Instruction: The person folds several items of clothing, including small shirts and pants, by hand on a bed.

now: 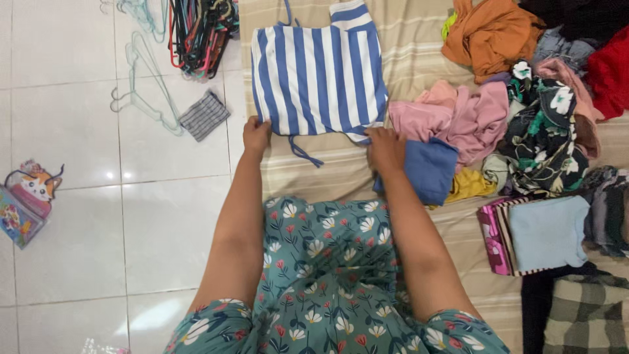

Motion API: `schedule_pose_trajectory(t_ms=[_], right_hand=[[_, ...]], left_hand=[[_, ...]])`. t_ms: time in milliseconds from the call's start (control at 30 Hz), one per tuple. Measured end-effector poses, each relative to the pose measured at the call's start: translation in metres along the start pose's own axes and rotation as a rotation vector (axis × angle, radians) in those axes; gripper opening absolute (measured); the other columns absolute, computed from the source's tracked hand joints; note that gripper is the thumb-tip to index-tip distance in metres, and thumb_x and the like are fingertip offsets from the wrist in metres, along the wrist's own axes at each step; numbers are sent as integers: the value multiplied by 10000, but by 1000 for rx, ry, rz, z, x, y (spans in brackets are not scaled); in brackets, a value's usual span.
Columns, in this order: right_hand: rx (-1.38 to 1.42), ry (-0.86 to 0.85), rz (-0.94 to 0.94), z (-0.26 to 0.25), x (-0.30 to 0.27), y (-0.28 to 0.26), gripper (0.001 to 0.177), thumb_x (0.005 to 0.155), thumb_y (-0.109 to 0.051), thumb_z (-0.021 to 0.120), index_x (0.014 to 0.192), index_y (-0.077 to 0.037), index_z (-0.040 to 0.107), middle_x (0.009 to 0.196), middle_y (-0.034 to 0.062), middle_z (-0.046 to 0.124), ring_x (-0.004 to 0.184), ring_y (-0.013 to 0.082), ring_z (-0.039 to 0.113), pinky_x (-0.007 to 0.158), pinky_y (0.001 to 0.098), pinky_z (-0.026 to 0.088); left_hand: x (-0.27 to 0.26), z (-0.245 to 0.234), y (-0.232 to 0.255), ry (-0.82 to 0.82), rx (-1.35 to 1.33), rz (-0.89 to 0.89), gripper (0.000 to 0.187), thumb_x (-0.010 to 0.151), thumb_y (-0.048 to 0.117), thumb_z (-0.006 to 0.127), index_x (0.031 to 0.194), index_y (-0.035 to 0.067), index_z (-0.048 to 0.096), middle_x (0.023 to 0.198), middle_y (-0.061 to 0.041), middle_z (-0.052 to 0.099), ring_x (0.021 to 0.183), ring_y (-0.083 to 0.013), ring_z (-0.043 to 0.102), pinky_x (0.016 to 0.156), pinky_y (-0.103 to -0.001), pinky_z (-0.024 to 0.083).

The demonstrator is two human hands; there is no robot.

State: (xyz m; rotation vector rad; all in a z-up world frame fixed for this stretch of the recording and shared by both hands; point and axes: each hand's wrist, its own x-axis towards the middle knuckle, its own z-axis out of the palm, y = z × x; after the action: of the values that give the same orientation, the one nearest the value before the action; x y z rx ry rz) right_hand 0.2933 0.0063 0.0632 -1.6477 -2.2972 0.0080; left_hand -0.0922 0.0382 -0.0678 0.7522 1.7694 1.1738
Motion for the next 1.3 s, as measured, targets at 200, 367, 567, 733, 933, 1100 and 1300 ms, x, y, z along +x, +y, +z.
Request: schedule_pose_trajectory(t_ms=[200,367,567,733,933,1100,1300], right_hand=[[236,163,132,0,14,38,182,952,-146,669,1118,-140,744,982,95,716,964,308,651,942,469,442],[386,122,72,-14,12,25,274,892,-102,715,1161,-83,667,1060,136,705,992,351,657,839,452,463],[186,129,-81,-17,11,13,442,730,24,693,1155,-93,662,1074,154,702,1017,364,668,883,451,515],[272,123,-26,10,5,24,316,854,-23,726,1153,-110,672,1056,117,715,949,333,684,837,454,530],[221,16,-49,-6,-2,17,315,772,-49,756,1069,-116,677,1011,82,717,956,306,672,835,455,493],[197,-84,-23,-17,-1,7,388,621,-52,774,990,-104,665,1004,88,704,1000,321,634,854,465,455],[220,-50,41,-9,-10,13,328,765,-6,725,1069,-98,643,1043,93,679,1031,321,637,866,441,507]], left_hand=[[-1,-6,21,-123,-409,166,223,1022,186,728,1132,31,611,963,12,616,896,-112,549,829,-280,461],[-23,-24,34,-314,-272,4,379,890,157,715,1254,158,612,990,12,656,870,-103,609,795,-254,492],[-36,-14,32,-345,-324,248,456,795,68,741,1184,125,510,1022,2,661,900,-117,685,770,-272,585],[-32,-9,46,-286,-258,300,198,1050,123,687,1213,16,655,918,-27,633,826,-134,555,722,-298,455],[-58,-35,73,-64,317,168,459,804,254,769,1159,57,554,701,-33,649,610,-148,600,575,-321,455],[-63,-50,40,-200,225,48,337,796,324,836,888,42,676,751,-46,672,653,-146,605,609,-307,478],[-85,-45,22,132,348,291,295,797,239,845,884,10,679,857,-138,677,779,-282,638,692,-382,503]])
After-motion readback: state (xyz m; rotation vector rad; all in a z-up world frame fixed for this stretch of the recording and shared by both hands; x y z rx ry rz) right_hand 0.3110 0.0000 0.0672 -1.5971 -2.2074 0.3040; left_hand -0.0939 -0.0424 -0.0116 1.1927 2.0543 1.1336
